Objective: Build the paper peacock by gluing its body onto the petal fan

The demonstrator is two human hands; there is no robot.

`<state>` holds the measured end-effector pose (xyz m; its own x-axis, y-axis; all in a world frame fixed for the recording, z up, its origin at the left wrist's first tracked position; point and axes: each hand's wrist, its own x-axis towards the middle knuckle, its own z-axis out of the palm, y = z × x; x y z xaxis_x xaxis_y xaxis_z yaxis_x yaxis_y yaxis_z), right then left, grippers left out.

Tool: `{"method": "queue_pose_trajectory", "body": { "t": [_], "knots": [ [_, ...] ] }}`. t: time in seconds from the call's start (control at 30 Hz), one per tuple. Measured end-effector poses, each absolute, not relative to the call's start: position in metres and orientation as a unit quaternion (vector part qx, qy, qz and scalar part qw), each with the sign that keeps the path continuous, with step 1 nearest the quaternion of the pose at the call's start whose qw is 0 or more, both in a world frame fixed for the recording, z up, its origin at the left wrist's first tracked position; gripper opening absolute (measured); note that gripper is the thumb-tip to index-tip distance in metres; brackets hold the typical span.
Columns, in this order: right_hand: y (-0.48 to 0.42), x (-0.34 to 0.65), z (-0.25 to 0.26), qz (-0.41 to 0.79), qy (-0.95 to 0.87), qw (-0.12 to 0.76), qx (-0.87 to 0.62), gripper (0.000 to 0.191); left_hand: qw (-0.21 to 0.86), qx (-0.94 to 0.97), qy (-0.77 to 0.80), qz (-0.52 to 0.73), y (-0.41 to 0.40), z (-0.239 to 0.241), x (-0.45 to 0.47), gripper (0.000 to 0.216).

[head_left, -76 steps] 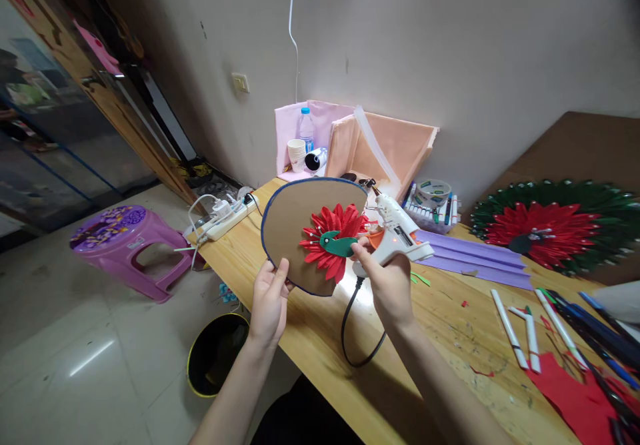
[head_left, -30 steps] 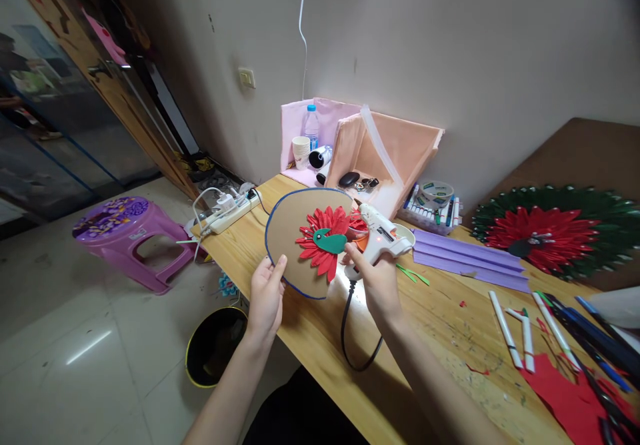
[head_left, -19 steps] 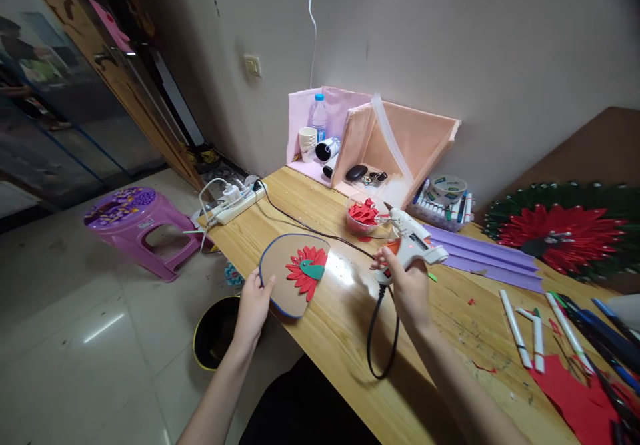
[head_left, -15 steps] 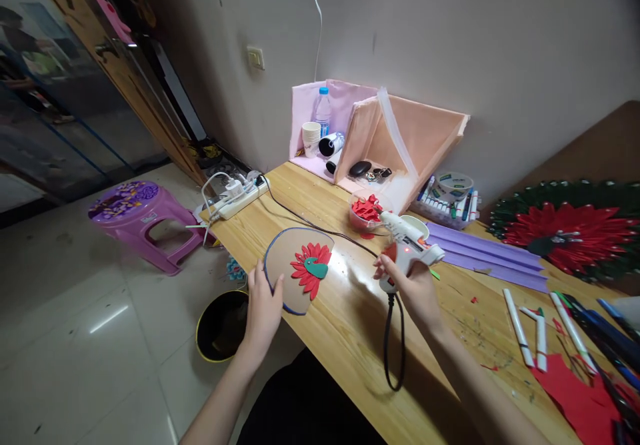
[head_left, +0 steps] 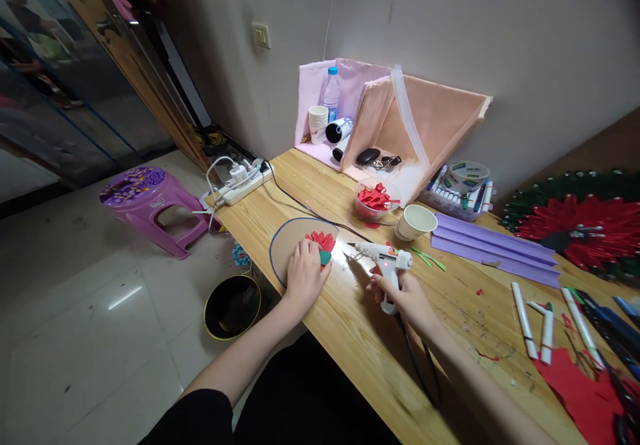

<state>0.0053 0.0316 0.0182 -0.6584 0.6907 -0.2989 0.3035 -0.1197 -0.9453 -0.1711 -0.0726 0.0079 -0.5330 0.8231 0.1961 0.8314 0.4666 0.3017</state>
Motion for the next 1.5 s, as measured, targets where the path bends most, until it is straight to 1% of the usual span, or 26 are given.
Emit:
{"method": "queue_pose_trajectory", "body": {
  "t": [0.33,0.6,0.77,0.87,0.97,1.07,1.13,1.33,1.37,1.47,1.5],
  "knots": [
    [0.022,0.010,0.016,0.659,-0.625,0.133,-0.398,0.033,0.010,-0.501,-0.835,-0.226,-0.076,0.002,-0.173,0.013],
    [0.018,0.008,0.012,0.668,-0.625,0.136,-0.380,0.031,0.022,-0.502,-0.831,-0.239,-0.078,0.002,-0.173,0.012],
    [0.017,0.008,0.013,0.671,-0.623,0.141,-0.378,0.031,0.025,-0.491,-0.827,-0.273,-0.083,0.005,-0.177,0.024],
    [0.017,0.009,0.010,0.675,-0.617,0.145,-0.376,0.031,0.059,-0.460,-0.834,-0.299,-0.092,0.008,-0.184,0.035],
    [0.017,0.009,0.007,0.683,-0.610,0.145,-0.374,0.030,0.095,-0.424,-0.856,-0.279,-0.102,0.009,-0.190,0.047],
    [0.016,0.008,0.006,0.685,-0.608,0.141,-0.375,0.030,0.086,-0.423,-0.865,-0.255,-0.106,0.005,-0.190,0.055],
    [0.015,0.007,0.006,0.687,-0.607,0.140,-0.374,0.031,0.074,-0.429,-0.865,-0.248,-0.103,0.004,-0.186,0.056],
    [0.012,0.005,0.007,0.683,-0.606,0.145,-0.382,0.033,0.055,-0.442,-0.855,-0.266,-0.096,0.003,-0.188,0.047],
    [0.012,0.005,0.007,0.682,-0.606,0.147,-0.381,0.034,0.045,-0.435,-0.855,-0.279,-0.097,0.003,-0.192,0.042],
    [0.013,0.006,0.006,0.687,-0.606,0.148,-0.371,0.036,0.011,-0.419,-0.851,-0.318,-0.101,0.002,-0.204,0.018],
    [0.013,0.006,0.005,0.689,-0.606,0.146,-0.369,0.036,0.004,-0.419,-0.847,-0.325,-0.103,0.002,-0.208,0.014]
  ]
}}
